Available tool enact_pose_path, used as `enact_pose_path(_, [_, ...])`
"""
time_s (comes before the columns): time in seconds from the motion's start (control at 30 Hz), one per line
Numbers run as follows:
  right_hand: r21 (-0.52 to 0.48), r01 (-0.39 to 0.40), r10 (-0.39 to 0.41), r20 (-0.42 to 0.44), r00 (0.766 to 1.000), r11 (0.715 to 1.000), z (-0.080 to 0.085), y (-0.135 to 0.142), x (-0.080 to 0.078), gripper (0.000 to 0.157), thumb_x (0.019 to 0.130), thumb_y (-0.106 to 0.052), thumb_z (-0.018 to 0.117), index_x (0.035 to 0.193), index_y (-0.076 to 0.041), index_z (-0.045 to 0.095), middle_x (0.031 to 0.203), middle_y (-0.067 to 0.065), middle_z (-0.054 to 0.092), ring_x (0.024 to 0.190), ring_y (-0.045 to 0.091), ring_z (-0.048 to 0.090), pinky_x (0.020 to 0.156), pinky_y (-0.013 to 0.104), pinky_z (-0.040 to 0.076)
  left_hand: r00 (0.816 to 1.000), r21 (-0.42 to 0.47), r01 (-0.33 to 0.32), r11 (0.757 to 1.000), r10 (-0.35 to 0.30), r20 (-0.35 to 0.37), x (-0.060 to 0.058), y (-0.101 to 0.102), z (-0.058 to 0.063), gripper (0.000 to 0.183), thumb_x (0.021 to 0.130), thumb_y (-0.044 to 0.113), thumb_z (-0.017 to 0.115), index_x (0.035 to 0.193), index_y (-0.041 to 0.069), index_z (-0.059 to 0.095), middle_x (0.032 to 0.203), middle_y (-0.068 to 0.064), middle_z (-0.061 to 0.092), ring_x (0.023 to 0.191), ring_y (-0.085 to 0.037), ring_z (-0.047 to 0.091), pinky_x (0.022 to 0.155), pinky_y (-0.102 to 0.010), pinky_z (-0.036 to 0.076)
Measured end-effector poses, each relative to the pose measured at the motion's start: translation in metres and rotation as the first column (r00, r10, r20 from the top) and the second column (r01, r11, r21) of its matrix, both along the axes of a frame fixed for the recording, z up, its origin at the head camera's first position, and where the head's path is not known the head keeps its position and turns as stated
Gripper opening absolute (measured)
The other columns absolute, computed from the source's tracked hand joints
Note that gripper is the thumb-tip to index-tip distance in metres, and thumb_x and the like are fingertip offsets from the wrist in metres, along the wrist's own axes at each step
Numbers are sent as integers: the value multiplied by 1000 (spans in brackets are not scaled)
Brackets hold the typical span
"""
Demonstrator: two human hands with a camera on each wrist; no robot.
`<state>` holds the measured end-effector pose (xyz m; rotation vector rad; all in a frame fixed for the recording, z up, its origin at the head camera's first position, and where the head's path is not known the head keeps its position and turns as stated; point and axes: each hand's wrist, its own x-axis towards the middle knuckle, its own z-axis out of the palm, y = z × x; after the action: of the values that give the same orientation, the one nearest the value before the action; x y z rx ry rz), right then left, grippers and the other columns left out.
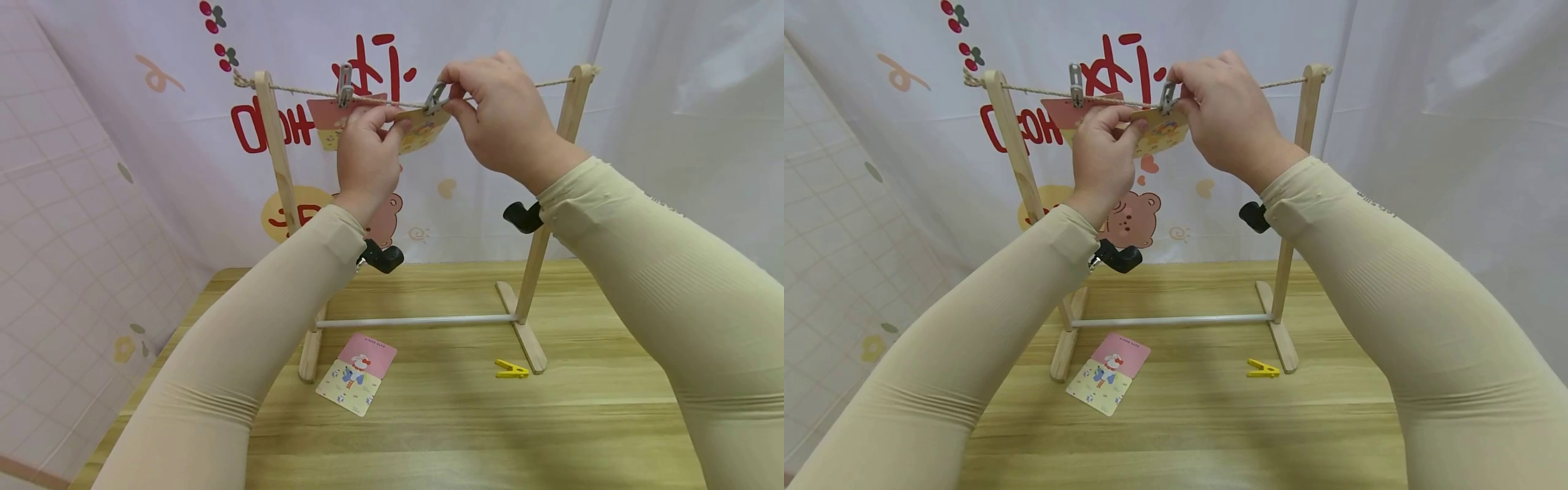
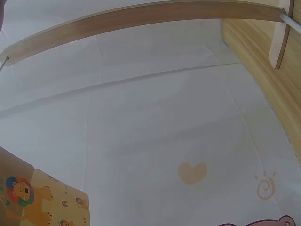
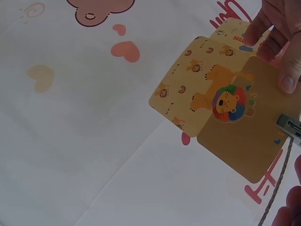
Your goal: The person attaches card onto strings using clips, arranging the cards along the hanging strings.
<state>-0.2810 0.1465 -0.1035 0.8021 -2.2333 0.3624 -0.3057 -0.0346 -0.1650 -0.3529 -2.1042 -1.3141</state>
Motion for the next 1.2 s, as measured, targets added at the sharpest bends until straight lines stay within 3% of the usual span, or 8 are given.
enact_pose_path(1.2, [-54,-11,10,-20,1000,998,-3,0,-2,29,108,-12,58,135,-3,66,112,15,75,105,33,60,97,41,34,1000,24,11,1000,-10,-26,0,0,0,30,104,30,67,130,16,73,129,-1,63,102,-12,58,83,-21,53])
